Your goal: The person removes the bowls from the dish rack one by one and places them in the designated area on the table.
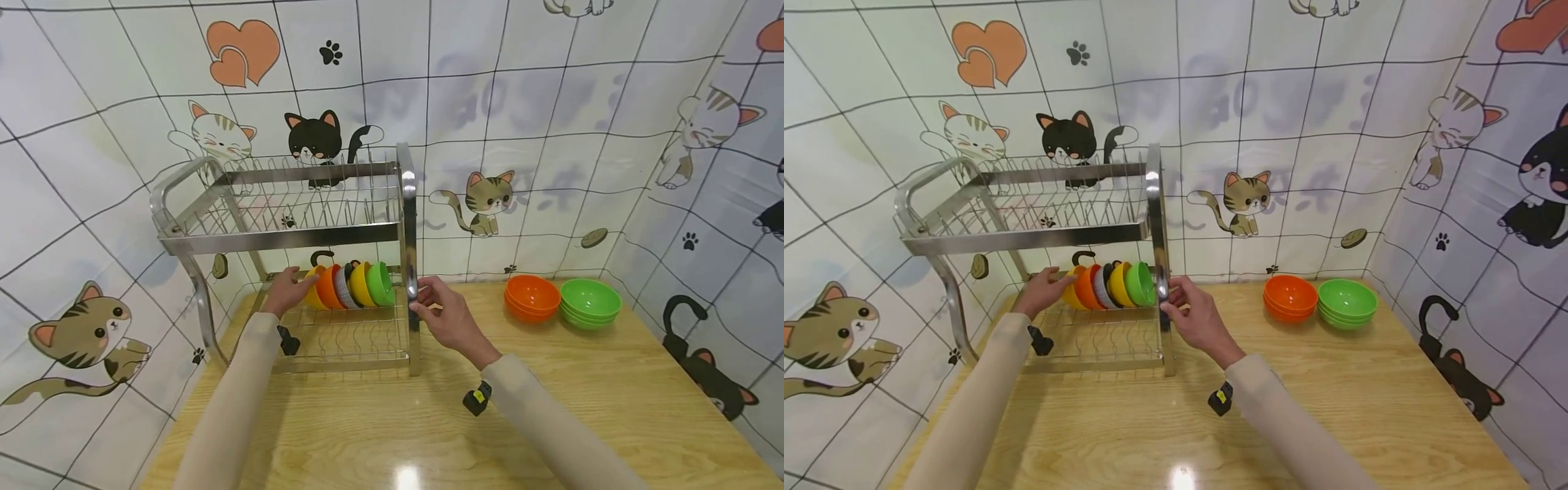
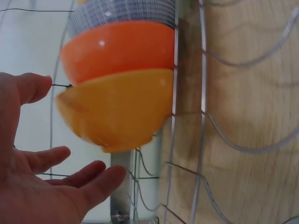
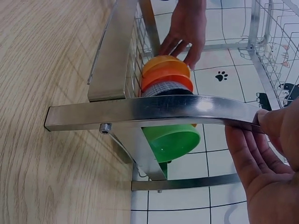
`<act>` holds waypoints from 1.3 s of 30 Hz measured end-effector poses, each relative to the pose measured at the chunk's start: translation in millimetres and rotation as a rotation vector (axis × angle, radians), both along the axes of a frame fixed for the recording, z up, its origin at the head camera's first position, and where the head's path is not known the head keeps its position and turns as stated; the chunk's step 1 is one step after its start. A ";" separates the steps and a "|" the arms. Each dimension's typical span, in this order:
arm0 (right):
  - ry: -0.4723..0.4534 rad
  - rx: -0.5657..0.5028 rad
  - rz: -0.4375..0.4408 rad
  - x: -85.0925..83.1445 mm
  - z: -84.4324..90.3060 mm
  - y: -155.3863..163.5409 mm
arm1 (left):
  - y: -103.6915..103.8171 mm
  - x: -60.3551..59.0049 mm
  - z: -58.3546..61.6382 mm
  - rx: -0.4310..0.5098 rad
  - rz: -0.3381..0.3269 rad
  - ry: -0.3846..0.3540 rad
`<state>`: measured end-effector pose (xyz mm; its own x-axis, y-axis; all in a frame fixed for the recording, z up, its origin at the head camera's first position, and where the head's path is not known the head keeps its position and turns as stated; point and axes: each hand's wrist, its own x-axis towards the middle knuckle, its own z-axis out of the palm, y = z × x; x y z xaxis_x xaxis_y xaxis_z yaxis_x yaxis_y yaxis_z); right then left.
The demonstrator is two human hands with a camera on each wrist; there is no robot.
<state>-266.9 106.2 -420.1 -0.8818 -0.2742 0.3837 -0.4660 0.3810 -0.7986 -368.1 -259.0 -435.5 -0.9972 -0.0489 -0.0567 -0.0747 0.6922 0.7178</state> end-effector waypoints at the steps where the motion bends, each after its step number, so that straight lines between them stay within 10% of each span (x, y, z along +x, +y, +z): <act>1: -0.001 0.001 0.000 0.0 -0.4 -0.2 | -0.3 -0.2 -0.6 -0.015 -0.001 -0.005; 39: -0.027 0.012 -0.027 1.3 -1.5 -1.1 | 6.7 -5.0 -6.3 0.049 0.088 0.065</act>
